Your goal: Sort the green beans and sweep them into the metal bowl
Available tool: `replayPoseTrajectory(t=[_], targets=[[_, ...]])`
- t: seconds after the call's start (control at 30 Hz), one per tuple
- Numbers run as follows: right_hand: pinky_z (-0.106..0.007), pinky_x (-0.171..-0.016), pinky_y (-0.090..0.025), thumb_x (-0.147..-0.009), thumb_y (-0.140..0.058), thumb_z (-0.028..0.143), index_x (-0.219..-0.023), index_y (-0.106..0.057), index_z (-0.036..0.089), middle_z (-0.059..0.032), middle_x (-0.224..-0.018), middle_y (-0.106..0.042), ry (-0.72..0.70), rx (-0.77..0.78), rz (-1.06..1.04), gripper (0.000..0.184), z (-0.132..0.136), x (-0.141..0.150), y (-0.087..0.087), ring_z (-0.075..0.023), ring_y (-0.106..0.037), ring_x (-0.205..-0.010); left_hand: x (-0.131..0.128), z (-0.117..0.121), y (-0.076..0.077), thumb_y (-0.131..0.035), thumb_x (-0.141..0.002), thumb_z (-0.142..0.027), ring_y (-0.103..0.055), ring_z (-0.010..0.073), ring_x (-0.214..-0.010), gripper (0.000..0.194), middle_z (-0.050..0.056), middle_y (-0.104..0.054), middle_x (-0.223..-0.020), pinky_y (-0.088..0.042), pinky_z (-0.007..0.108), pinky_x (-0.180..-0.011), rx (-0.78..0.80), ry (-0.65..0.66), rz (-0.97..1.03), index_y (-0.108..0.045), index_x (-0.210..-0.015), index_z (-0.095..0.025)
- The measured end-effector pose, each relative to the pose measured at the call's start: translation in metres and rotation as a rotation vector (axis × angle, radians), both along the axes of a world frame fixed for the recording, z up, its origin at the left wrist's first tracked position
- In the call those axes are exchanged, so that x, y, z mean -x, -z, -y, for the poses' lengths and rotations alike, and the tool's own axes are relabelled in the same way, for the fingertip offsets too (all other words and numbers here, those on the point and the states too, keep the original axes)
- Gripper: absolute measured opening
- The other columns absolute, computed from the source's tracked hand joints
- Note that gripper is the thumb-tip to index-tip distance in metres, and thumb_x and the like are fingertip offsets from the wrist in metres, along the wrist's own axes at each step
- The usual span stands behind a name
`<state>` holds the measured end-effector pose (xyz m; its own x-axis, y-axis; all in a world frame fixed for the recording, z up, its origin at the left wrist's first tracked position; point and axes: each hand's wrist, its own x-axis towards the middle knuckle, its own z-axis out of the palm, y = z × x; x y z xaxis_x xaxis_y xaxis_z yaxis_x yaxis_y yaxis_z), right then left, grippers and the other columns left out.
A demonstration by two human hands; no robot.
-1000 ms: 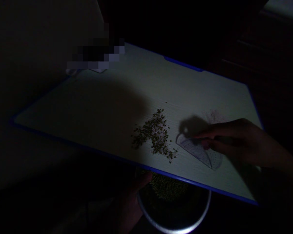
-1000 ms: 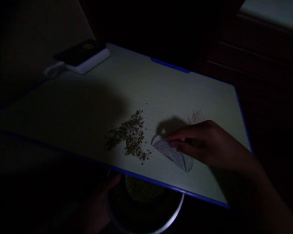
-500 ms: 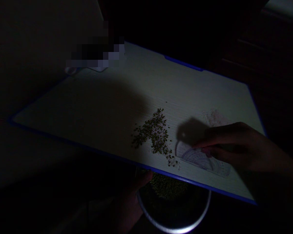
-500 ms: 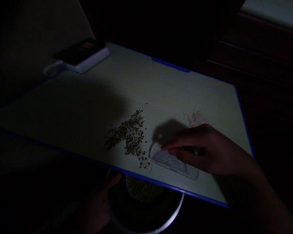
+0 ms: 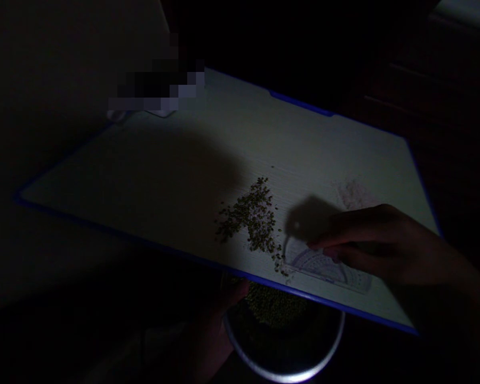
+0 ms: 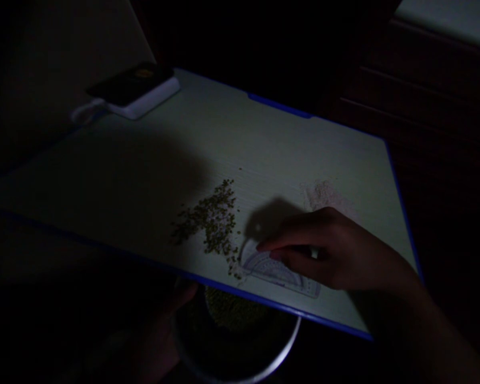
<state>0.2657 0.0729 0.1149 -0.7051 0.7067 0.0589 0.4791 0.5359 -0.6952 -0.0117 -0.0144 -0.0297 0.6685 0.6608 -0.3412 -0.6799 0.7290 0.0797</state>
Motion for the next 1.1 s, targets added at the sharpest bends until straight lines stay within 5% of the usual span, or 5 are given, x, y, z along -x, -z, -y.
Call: replayPoseTrajectory(t=[0.13, 0.8, 1.1], targets=[[-0.016, -0.078, -0.055, -0.100, -0.062, 0.018, -0.120, -0.073, 0.020, -0.0038, -0.104, -0.081, -0.021, 0.012, 0.025, 0.023, 0.001, 0.004, 0.000, -0.0091, -0.076, -0.089, 0.001, 0.000, -0.001, -0.059, -0.098, -0.030, -0.067, 0.0252, -0.128, 0.027, 0.001, -0.083, -0.116, -0.029, 0.042, -0.123, 0.026, -0.026, -0.054, -0.082, -0.111, -0.030], [-0.016, -0.077, -0.054, -0.098, -0.063, 0.016, -0.119, -0.073, 0.021, -0.0030, -0.102, -0.081, -0.054, 0.036, -0.027, 0.024, 0.002, 0.014, 0.001, -0.0083, -0.075, -0.087, 0.000, -0.001, -0.004, -0.062, -0.096, -0.032, -0.065, 0.0249, -0.130, 0.027, 0.000, -0.082, -0.118, -0.029, 0.040, -0.124, 0.022, -0.016, -0.071, -0.081, -0.115, -0.031], [-0.018, -0.073, -0.057, -0.098, -0.061, 0.019, -0.112, -0.077, 0.020, -0.0060, -0.100, -0.082, 0.005, -0.008, 0.011, 0.021, 0.003, 0.012, -0.003, -0.0121, -0.077, -0.083, -0.002, 0.000, -0.002, -0.051, -0.103, -0.031, -0.059, 0.0238, -0.138, 0.034, 0.000, -0.077, -0.131, -0.020, 0.042, -0.127, -0.006, -0.075, 0.016, -0.076, -0.125, -0.033]])
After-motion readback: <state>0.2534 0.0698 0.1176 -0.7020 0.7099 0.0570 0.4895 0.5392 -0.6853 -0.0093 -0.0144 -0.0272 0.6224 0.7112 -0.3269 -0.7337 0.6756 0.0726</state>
